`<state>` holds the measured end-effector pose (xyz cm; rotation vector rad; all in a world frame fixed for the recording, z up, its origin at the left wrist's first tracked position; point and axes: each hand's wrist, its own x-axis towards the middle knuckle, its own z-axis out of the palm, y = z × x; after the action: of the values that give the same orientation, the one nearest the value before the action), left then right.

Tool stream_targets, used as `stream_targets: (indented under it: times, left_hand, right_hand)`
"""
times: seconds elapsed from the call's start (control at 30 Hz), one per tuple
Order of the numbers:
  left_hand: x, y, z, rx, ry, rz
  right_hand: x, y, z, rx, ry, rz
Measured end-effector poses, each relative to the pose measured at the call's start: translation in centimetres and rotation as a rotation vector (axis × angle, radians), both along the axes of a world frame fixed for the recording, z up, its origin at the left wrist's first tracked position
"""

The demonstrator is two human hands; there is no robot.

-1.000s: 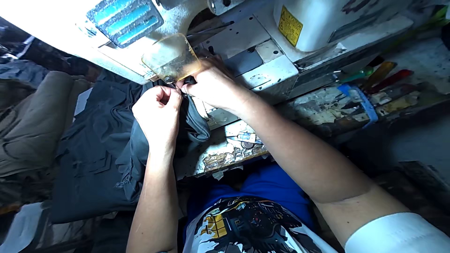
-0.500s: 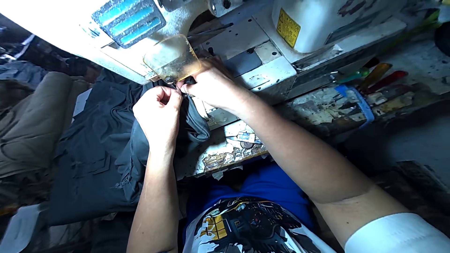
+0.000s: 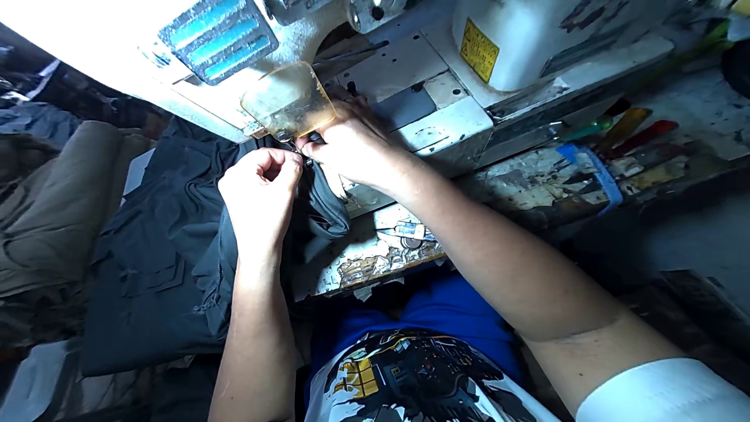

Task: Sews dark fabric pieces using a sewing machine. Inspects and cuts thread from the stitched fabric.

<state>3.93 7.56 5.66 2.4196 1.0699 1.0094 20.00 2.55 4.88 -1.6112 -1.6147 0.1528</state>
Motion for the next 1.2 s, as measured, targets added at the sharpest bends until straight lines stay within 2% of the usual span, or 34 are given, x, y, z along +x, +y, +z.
stream_targets:
  times: [0.63, 0.8, 1.03, 1.2]
  left_hand:
    - [0.4, 0.5, -0.2, 0.002, 0.001, 0.03]
    - [-0.1, 0.5, 0.0, -0.008, -0.003, -0.017]
    - [-1.0, 0.7, 0.2, -0.109, -0.156, -0.118]
    - [-1.1, 0.7, -0.1, -0.116, -0.204, -0.135]
  right_hand:
    - [0.1, 0.1, -0.1, 0.008, 0.008, 0.008]
    - [-0.2, 0.2, -0.2, 0.023, -0.003, -0.011]
    - [0.0, 0.5, -0.7, 0.195, 0.134, -0.109]
    - [0.6, -0.1, -0.4, 0.287, 0.382, -0.115]
